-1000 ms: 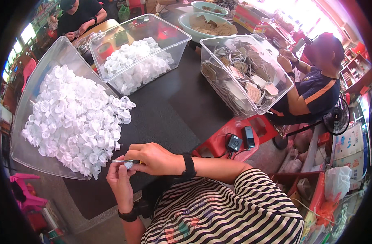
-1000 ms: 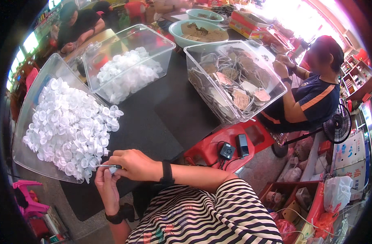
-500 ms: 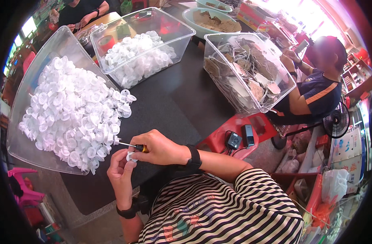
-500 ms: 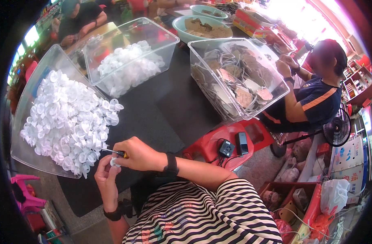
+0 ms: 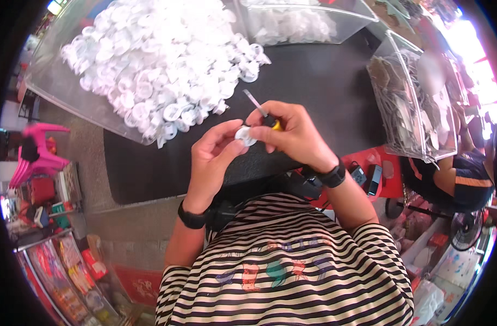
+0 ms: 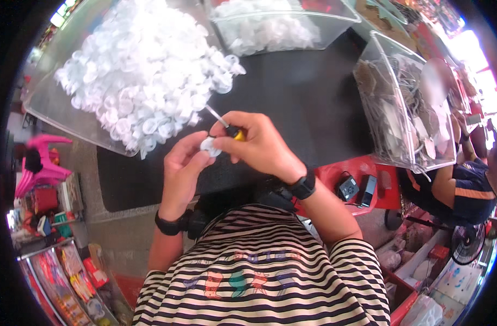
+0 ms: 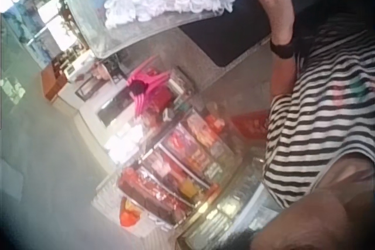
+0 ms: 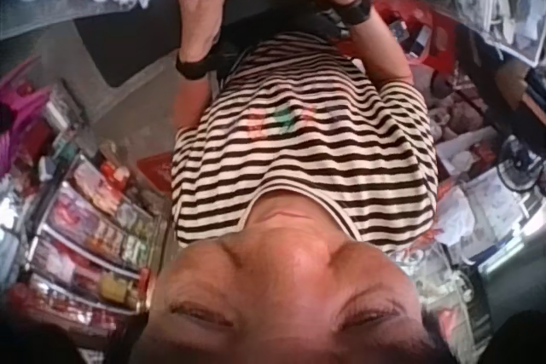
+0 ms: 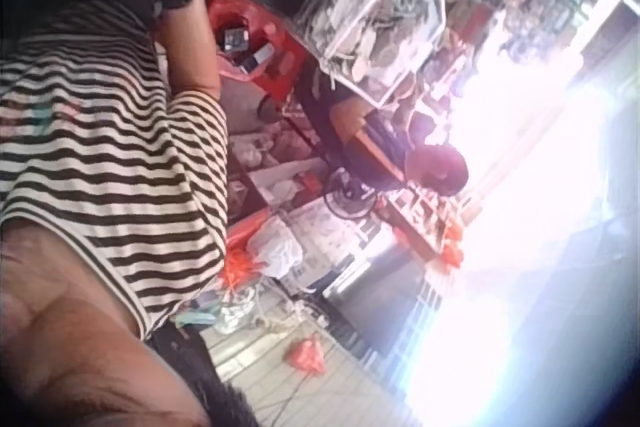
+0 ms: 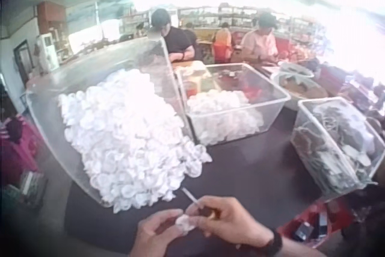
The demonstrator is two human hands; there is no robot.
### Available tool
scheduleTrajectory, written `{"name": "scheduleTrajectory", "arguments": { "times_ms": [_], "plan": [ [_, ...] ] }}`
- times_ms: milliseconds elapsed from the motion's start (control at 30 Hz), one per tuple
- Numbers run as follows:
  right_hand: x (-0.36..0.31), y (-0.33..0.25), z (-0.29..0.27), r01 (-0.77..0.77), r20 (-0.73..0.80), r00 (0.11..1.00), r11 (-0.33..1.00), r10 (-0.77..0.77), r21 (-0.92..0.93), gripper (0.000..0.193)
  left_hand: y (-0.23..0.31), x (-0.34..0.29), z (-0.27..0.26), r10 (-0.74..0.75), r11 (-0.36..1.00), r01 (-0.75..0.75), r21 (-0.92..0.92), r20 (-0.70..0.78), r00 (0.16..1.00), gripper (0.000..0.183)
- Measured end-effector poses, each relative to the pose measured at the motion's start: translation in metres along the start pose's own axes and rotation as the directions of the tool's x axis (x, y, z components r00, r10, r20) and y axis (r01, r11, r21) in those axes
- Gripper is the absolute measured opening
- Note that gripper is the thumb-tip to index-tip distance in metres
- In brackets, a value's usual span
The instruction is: The person uses a screwdriver to assemble or adjust small white plastic components.
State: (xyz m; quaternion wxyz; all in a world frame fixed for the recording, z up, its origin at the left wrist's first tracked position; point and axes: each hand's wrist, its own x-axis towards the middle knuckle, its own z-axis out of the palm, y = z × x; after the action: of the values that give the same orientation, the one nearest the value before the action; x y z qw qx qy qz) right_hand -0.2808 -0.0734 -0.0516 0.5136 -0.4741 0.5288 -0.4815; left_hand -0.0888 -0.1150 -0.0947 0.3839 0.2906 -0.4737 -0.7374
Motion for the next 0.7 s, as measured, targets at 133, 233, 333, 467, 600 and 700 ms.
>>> {"name": "scheduleTrajectory", "arguments": {
  "times_ms": [133, 233, 333, 467, 600, 700],
  "plan": [
    [0.006, 0.003, -0.001, -0.005, 0.014, 1.0, 1.0, 0.005, -0.001, 0.017, -0.003, 0.001, -0.004, 0.011, 1.0, -0.012, 0.024, 0.04, 0.999, 0.035],
    [0.008, 0.003, -0.002, 0.002, 0.024, 1.0, 0.999, -0.002, -0.037, 0.017, -0.001, 0.001, -0.005, -0.006, 0.999, 0.003, 0.051, 0.074, 0.997, 0.036],
    [0.007, 0.004, -0.001, 0.011, 0.018, 1.0, 0.996, -0.01, -0.088, 0.014, 0.0, -0.001, -0.005, -0.006, 0.998, 0.001, 0.058, 0.09, 0.996, 0.036],
    [0.005, 0.007, -0.003, 0.01, 0.066, 0.998, 0.985, 0.002, -0.172, 0.013, 0.0, 0.0, -0.002, 0.03, 0.999, -0.03, -0.012, 0.001, 1.0, 0.033],
    [0.002, 0.002, 0.002, -0.069, 0.042, 0.996, 0.992, 0.074, -0.106, 0.013, -0.006, -0.001, -0.006, 0.088, 0.987, -0.098, 0.125, 0.087, 0.992, 0.036],
    [-0.002, 0.005, 0.008, -0.081, 0.01, 0.997, 0.995, 0.082, -0.054, 0.013, -0.009, 0.0, -0.005, 0.146, 0.974, -0.159, 0.161, 0.087, 0.985, 0.035]
  ]
}}
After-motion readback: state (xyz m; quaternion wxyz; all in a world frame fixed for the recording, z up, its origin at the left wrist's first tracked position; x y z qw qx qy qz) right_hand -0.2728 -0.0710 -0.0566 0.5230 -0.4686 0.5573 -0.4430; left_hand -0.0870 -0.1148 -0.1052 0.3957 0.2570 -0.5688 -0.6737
